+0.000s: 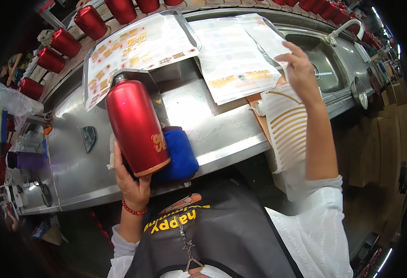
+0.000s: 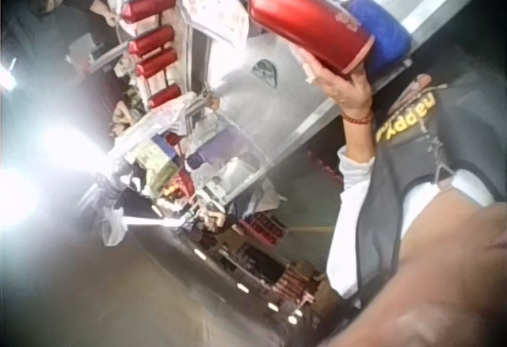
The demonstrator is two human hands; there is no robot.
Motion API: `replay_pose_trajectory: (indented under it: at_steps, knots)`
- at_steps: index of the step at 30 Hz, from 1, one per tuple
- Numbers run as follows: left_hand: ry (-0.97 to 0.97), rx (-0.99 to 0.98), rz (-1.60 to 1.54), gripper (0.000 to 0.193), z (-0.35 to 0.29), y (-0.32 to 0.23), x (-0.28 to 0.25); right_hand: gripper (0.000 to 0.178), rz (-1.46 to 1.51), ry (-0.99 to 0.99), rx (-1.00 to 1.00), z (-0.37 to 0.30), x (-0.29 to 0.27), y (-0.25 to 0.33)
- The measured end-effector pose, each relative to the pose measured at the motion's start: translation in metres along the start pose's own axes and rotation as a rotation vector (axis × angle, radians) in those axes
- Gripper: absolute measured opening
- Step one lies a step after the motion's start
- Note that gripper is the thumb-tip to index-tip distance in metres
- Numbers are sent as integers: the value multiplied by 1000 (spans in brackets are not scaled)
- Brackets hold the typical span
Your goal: The person applies decorative stickers to red cylindrical containers. They wipe the surface with a green cloth, peel and align stickers, smooth them with a wooden stick, and place finished containers on a tray.
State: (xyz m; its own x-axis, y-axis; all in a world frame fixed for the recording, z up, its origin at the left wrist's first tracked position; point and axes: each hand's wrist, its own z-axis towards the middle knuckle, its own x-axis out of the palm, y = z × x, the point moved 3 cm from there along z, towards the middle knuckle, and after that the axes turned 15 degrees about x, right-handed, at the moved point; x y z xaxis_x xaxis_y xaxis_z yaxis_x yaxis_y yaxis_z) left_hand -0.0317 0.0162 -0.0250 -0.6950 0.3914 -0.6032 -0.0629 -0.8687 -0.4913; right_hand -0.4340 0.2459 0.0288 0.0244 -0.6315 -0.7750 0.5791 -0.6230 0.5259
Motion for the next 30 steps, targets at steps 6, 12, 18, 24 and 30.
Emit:
replay_pose_trajectory:
  at_steps: [6, 12, 18, 24, 30]
  knots:
    - [-40, -65, -111, 95, -3, 4, 5, 56, -510, 75, 119, 123, 53, -125]
    - [50, -96, -107, 101, -20, 9, 1, 44, -851, 232, 258, 176, 103, -106]
    - [35, -87, -188, 94, -27, 13, 0, 31, -768, 197, -79, 137, 59, -127]
    - [-4, -98, -208, 96, -30, 16, 0, 35, -508, -174, 231, 146, 53, -195]
    - [15, -129, -215, 100, -25, 14, 1, 28, -475, -168, 301, 157, 53, -183]
